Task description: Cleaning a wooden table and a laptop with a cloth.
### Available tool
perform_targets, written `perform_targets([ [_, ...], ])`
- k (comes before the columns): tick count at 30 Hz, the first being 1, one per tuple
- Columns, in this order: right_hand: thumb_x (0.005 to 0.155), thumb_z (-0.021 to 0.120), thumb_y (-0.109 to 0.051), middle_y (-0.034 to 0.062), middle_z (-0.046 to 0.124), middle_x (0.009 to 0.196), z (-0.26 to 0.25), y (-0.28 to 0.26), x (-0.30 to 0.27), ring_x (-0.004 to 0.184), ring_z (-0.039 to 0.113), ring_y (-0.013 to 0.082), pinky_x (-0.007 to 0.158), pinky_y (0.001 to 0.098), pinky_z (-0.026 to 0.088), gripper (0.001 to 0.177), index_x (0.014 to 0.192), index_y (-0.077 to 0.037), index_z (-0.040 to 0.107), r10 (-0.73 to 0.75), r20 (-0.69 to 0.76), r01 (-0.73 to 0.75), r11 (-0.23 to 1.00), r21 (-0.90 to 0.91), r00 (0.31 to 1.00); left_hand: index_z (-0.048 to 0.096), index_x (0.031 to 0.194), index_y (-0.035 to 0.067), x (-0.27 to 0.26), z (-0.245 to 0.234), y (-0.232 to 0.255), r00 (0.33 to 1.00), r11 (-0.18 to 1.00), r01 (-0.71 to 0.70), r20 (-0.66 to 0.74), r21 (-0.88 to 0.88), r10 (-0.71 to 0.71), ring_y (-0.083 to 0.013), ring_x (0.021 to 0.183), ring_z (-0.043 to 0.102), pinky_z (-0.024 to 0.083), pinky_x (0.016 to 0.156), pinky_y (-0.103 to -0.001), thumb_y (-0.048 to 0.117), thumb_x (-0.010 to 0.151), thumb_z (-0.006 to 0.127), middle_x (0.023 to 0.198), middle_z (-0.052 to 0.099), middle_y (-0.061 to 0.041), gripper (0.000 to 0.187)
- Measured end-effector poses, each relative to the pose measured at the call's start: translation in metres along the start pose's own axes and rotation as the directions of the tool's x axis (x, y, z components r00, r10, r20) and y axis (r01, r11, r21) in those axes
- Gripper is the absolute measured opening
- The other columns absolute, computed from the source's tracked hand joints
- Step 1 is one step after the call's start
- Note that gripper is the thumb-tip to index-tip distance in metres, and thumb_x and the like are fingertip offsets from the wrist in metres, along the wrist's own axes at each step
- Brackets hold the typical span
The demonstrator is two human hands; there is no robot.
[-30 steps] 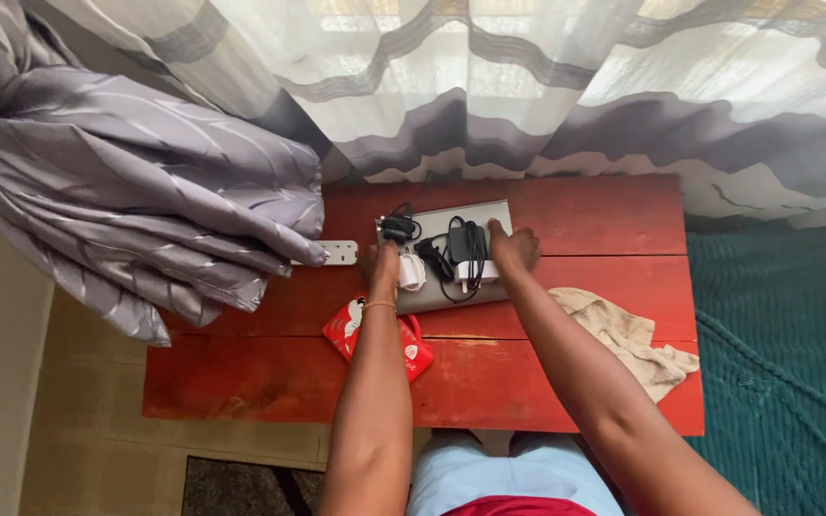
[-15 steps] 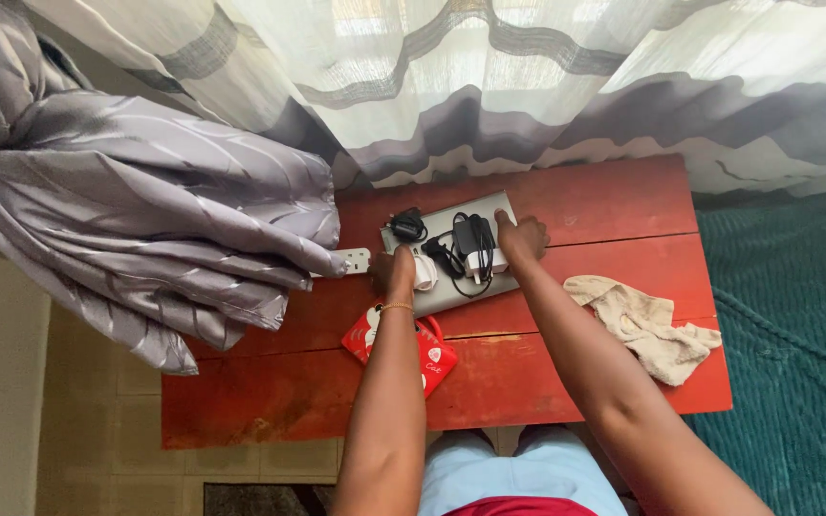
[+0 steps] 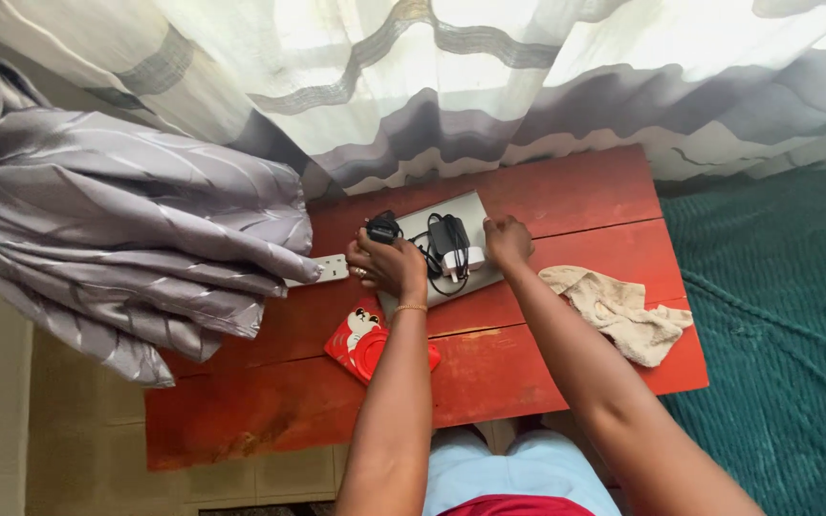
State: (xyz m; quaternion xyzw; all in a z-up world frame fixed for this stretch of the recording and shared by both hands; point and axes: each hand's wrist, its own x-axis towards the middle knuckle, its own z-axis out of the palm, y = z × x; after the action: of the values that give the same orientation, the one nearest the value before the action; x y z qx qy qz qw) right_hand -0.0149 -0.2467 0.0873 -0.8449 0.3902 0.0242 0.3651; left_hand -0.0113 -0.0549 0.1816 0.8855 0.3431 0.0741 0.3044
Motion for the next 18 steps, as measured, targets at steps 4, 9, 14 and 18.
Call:
perform_targets([
  [4,0.083,0.070,-0.043,0.0111,0.078,0.109,-0.059,0.006,-0.023,0.109,0.071,0.0330,0.097,0.0501,0.052,0.036,0.104,-0.015,0.077,-0.112,0.052,0.115,0.991,-0.064,0.992,0.050,0.140,0.010,-0.045,0.006,0.029,0.959,0.947,-0.283,-0.074,-0.152,0.275,-0.0416,0.130,0.037,0.032,0.098,-0.059,0.009,0.074,0.062,0.140,0.040,-0.017,0.067],
  [9,0.060,0.088,-0.038,0.0222,0.068,0.116,-0.116,0.060,-0.036,0.109,0.061,0.0449,0.084,0.0486,0.050,0.040,0.090,-0.015,0.080,-0.290,0.038,0.278,0.858,-0.433,0.956,0.054,0.140,0.014,-0.119,0.053,0.027,0.831,0.806,-0.544,-0.015,-0.231,0.556,-0.0388,0.132,0.039,0.032,0.104,-0.057,0.003,0.074,0.061,0.142,0.042,-0.015,0.068],
  [14,0.079,0.080,-0.056,0.0270,0.071,0.108,-0.147,0.119,-0.036,0.102,0.067,0.0444,0.085,0.0538,0.053,0.063,0.113,-0.005,0.067,-0.118,0.132,0.167,0.865,-0.473,0.984,0.054,0.139,0.013,-0.180,0.071,0.023,0.695,0.723,-0.611,0.218,-0.322,0.685,-0.0394,0.131,0.038,0.032,0.107,-0.057,0.004,0.068,0.065,0.138,0.042,-0.014,0.072],
  [18,0.096,0.066,-0.052,0.0261,0.074,0.106,-0.155,0.138,-0.019,0.105,0.068,0.0443,0.090,0.0548,0.053,0.046,0.113,-0.011,0.071,-0.211,0.245,0.300,0.855,-0.422,0.946,0.054,0.137,0.014,-0.202,0.090,0.006,0.662,0.758,-0.592,0.370,-0.276,0.652,-0.0359,0.132,0.039,0.033,0.104,-0.056,0.005,0.071,0.068,0.137,0.043,-0.011,0.069],
])
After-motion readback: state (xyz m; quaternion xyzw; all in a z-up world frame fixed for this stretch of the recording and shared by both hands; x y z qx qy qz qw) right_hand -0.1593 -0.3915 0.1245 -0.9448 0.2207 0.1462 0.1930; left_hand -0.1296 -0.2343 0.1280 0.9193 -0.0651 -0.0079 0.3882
